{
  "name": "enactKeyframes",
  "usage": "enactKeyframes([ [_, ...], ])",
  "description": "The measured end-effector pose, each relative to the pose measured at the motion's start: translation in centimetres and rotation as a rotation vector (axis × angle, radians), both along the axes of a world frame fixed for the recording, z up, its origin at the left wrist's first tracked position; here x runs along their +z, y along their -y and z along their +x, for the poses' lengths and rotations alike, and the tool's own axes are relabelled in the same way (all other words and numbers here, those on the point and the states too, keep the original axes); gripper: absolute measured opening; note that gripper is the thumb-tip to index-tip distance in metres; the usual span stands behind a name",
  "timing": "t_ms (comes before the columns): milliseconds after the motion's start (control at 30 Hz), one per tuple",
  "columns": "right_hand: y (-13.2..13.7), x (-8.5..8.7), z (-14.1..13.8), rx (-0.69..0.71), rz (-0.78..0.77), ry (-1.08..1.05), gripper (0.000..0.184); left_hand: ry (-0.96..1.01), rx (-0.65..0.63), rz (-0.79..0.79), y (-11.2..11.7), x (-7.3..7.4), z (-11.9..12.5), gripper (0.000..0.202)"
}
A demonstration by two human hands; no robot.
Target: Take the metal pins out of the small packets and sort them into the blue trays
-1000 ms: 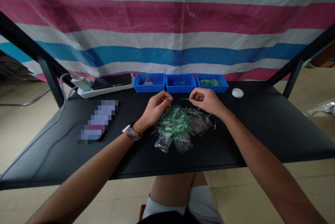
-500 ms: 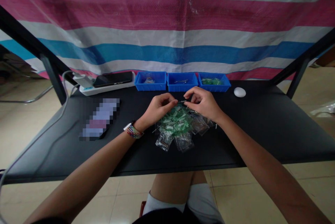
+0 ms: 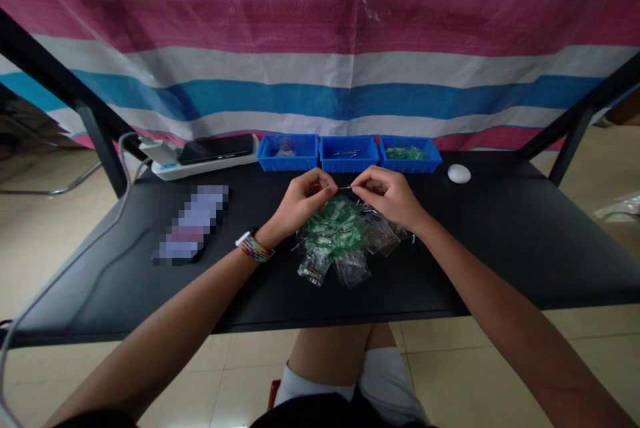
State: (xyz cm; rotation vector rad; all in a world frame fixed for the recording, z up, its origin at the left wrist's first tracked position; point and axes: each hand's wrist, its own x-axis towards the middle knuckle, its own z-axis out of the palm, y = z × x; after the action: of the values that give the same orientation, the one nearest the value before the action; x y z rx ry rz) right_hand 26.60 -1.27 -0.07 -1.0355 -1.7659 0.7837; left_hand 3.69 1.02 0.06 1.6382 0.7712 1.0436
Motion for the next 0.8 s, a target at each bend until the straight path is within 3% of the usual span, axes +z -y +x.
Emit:
enactKeyframes([
  [400, 0.2, -0.09, -0.06, -0.074, 0.083, -0.01, 0.008, -0.063, -0.024, -0.017, -0.11, 0.29, -0.16, 0.031],
  [667, 0.24, -0.24, -0.7, 0.044, -0.234, -0.281, 0.029, 0.017, 0.013, 0.014, -0.23, 0.19, -0.24, 0.03],
  [800, 0.07, -0.35, -0.93, 0.013, -0.233, -0.324, 0.033, 0.021, 0.014, 0.015, -0.22, 0.18, -0.19, 0.026],
])
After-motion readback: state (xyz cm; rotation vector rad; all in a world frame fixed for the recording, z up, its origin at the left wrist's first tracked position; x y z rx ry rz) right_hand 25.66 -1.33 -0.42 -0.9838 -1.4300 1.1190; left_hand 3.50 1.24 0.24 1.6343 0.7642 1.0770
